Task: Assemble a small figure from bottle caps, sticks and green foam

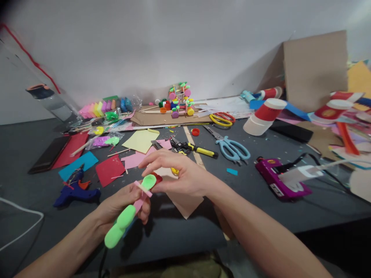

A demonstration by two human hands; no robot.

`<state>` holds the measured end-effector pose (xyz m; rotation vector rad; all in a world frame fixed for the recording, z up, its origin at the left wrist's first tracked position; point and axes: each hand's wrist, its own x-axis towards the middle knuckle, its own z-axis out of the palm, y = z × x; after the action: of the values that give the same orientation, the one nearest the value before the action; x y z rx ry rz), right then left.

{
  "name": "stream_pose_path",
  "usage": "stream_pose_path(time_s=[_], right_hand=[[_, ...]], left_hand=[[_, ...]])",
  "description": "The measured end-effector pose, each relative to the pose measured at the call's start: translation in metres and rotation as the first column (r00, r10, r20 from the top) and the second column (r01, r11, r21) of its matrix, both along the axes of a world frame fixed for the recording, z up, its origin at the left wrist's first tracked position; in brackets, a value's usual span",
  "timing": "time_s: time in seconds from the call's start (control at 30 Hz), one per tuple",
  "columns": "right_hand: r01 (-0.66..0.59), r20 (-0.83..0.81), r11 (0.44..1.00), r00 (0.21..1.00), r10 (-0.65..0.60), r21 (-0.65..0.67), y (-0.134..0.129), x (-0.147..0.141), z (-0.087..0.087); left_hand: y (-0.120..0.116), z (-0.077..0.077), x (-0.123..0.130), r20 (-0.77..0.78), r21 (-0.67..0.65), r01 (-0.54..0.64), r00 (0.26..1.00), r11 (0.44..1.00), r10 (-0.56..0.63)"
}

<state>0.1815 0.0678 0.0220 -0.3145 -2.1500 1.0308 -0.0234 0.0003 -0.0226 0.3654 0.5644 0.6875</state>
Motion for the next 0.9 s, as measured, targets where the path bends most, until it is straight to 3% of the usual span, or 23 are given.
stream_pose_path(time_s=[0.9], right_hand=[[0.024,-0.019,1.000,1.000,-0.024,0.016,-0.0014,-0.0024,0.0012]], left_hand=[[-0.0017,0.0006,-0.0011,-0.019,0.012,0.002,1.000,1.000,-0.002]])
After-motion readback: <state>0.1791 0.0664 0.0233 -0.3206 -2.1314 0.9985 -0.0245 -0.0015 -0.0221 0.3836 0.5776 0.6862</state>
